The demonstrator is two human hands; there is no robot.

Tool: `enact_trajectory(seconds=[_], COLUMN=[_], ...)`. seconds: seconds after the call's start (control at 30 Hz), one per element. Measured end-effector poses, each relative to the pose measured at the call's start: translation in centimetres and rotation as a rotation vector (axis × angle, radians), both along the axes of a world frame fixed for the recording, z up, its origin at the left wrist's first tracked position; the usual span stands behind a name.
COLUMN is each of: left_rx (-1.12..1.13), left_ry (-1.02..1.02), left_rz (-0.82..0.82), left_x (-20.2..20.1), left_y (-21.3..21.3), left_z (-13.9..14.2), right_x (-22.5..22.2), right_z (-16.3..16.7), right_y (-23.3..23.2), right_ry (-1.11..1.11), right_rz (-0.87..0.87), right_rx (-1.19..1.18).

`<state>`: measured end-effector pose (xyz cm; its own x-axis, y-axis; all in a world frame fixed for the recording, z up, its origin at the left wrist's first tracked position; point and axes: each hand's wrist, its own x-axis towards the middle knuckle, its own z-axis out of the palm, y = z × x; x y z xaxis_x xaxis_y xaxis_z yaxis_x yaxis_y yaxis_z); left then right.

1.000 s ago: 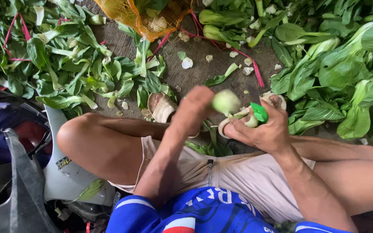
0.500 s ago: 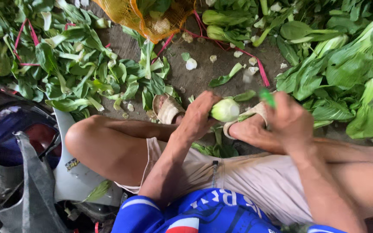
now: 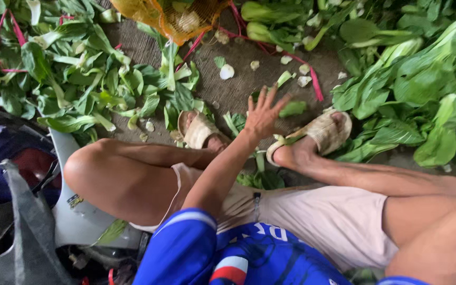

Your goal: The person sits on the ground among piles of leafy green vegetables and uses a small green knife to trim the root ends off bok choy heads one at a time. They place the trimmed heads into an orange mesh bag and toss trimmed-off scraps aside.

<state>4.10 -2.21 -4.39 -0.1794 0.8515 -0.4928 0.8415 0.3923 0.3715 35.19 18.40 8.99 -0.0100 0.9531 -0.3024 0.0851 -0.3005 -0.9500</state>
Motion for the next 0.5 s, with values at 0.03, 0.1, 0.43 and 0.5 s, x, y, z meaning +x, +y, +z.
enact_trajectory(seconds=[0.03, 0.1, 0.43, 0.5], left_rx=[-0.088, -0.114, 0.08, -0.018], left_ry=[0.035, 0.058, 0.925, 0.445], left_rz=[-0.155, -0.365, -0.006, 0.401], left_x=[-0.1, -0.3, -21.1, -20.0], left_y=[0.5, 0.5, -6.8, -2.8], left_z=[-1.2, -3.8, -4.9, -3.6], right_x=[1.4, 2.4, -4.7, -5.5], right_z=[-0.4, -0.9, 2.4, 2.8], right_y=[0.6, 0.4, -1.6, -1.8], right_ry=[0.036, 0.087, 0.153, 0.211], right_rz=[-0.005, 0.017, 0.196, 0.198], right_rx=[-0.015, -0.039, -0.063, -0.048])
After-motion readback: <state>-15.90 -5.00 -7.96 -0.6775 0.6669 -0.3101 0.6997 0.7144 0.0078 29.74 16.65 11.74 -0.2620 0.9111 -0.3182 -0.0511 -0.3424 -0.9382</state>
